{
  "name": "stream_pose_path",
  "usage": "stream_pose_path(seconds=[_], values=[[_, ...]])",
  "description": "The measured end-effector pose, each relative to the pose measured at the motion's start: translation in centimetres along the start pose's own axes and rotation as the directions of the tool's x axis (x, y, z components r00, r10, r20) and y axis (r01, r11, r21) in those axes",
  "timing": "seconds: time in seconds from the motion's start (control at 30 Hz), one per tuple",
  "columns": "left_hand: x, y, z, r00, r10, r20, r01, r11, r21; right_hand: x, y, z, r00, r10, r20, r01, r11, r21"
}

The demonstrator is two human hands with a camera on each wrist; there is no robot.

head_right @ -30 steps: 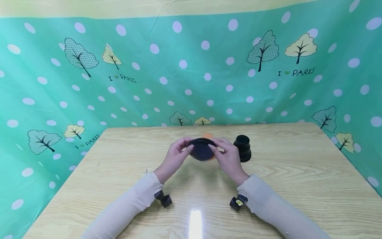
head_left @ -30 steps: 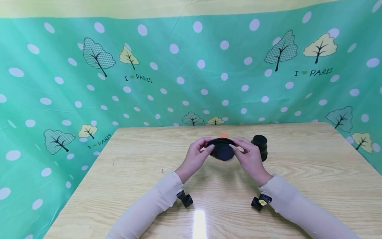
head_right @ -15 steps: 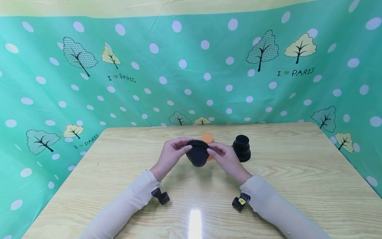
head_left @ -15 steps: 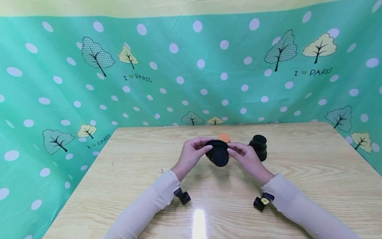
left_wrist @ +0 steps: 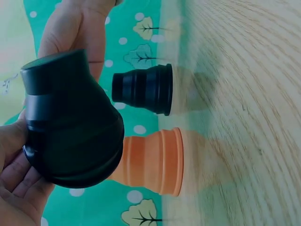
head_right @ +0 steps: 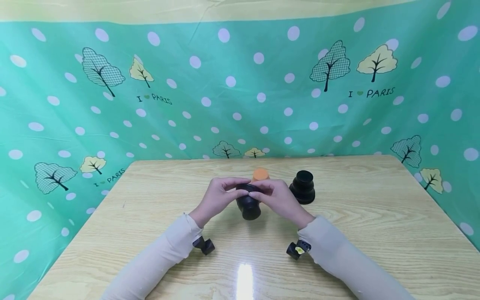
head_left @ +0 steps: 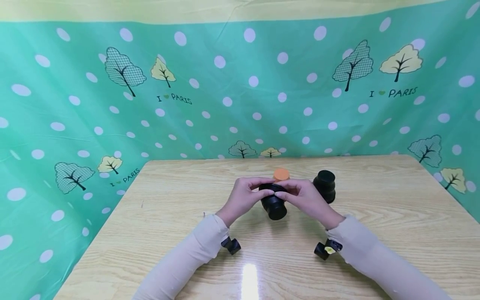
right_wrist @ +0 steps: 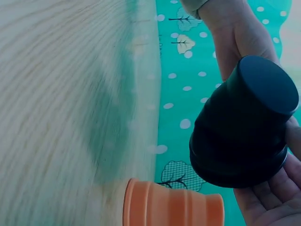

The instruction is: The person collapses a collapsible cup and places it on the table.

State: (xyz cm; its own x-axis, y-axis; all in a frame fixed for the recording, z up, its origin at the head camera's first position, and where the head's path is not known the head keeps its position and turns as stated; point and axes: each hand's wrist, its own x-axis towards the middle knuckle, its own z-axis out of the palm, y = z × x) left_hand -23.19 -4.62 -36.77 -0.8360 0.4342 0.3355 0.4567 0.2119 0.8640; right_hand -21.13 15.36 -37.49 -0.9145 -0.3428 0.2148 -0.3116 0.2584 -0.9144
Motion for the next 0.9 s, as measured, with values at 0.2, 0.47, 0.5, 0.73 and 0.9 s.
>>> stream_pose_path(seconds=[0.2,0.47,0.5,0.73,0.9], values=[[-0.5,2.2,-0.4,1.0,-0.002,0.013,0.002,1.0,0.002,-0.1,0.4,0.2,1.0,0.021,-0.011,-0.02,1.0,0.023],[-0.4,1.9,-1.1,0.994,-0.111,0.014,0.112,0.982,-0.15,0.0,0.7,0.0,0.997,0.033,-0.071,-0.025,0.993,0.116],[-0.4,1.8,-1.2,0.992,-0.123,0.022,0.125,0.977,-0.173,0.0,0.7,0.0,0.996,0.035,-0.08,-0.023,0.989,0.148],[0.0,-0.5,-0.5,0.997,-0.077,0.01,0.077,0.961,-0.265,-0.2,0.9,0.4,0.997,-0.002,-0.074,0.04,0.854,0.518],[0.0,-0.7,0.0,0.998,-0.041,-0.055,0.026,0.967,-0.253,-0.3,0.6,0.6,0.996,0.026,-0.079,0.025,0.81,0.585]])
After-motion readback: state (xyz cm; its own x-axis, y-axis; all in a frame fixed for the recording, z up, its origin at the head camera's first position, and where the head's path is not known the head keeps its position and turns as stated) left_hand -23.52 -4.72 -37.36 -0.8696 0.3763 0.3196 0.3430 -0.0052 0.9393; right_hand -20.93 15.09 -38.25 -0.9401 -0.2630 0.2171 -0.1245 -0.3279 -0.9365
